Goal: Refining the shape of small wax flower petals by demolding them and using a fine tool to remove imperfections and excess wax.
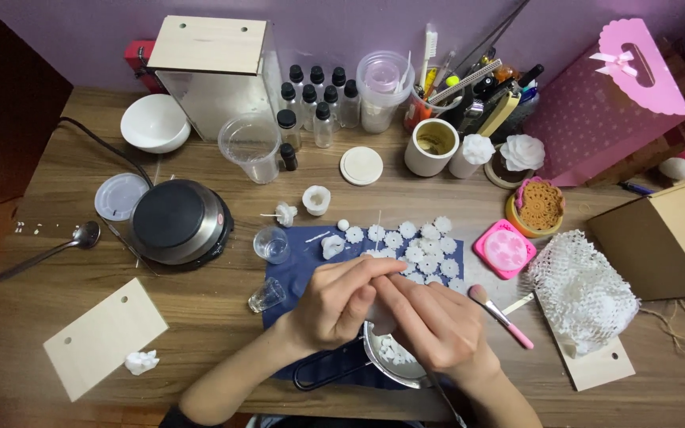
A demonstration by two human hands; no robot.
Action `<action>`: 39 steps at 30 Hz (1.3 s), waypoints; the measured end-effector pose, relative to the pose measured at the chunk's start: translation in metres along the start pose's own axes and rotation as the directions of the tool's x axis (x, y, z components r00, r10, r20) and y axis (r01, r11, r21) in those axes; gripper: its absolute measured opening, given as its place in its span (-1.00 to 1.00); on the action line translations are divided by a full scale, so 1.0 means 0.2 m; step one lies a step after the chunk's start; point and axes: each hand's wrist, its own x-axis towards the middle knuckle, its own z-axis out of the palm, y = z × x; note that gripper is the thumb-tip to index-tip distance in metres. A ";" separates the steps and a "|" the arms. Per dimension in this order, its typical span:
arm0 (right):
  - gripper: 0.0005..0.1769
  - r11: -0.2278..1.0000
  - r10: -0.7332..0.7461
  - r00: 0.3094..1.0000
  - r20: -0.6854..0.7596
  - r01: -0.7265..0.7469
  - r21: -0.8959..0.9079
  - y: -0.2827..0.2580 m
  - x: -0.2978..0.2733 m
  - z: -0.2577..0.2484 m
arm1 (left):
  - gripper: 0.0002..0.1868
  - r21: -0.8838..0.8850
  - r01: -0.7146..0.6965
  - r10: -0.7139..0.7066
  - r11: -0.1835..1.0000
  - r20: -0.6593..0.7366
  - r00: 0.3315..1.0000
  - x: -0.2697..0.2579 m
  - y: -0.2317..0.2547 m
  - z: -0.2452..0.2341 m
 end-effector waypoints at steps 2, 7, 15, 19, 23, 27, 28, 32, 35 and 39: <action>-0.80 1.000 -0.015 1.000 -0.005 0.015 0.018 0.01 -0.02 0.02 | -0.47 -0.007 -0.018 0.018 1.000 0.004 1.000 0.00 -0.01 0.00; -0.85 0.997 -0.025 0.999 -0.035 0.028 0.066 0.02 -0.03 0.02 | -0.45 0.005 -0.053 0.054 0.999 -0.003 0.999 0.00 -0.03 0.00; -0.78 0.992 0.074 0.997 -0.024 -0.071 0.102 0.00 -0.01 0.03 | -0.44 -0.032 0.195 -0.198 0.980 -0.123 0.973 -0.02 -0.04 0.00; -0.77 0.989 0.083 0.997 0.001 -0.082 0.122 0.03 -0.03 0.05 | -0.45 -0.020 0.176 -0.177 0.984 -0.067 0.982 0.01 -0.04 -0.02; -0.77 0.966 0.195 0.981 0.009 -0.194 0.172 0.10 -0.07 0.07 | -0.44 -0.103 0.193 -0.193 0.976 0.007 0.981 0.03 -0.08 -0.03; -0.80 0.792 0.401 0.907 0.129 -0.414 0.449 0.15 0.00 0.00 | -0.52 -0.408 0.302 -0.320 0.862 0.024 0.947 0.02 -0.17 -0.01; -0.80 0.793 0.400 0.908 0.129 -0.413 0.448 0.14 0.00 -0.02 | -0.52 -0.408 0.300 -0.319 0.862 0.023 0.947 0.01 -0.17 0.01; -0.50 0.713 0.497 0.860 0.118 -0.482 0.510 0.17 0.01 -0.06 | -0.52 -0.852 0.425 -0.686 0.305 0.113 0.719 -0.03 -0.24 0.05; -0.33 0.725 0.475 0.866 0.156 -0.485 0.489 0.18 0.02 -0.05 | -0.49 -0.932 0.362 -0.745 0.023 0.225 0.628 -0.04 -0.29 0.12; -0.26 0.766 0.385 0.895 0.226 -0.447 0.462 0.16 0.04 0.01 | -0.57 -0.928 0.356 -0.750 -0.107 0.310 0.585 -0.03 -0.26 0.15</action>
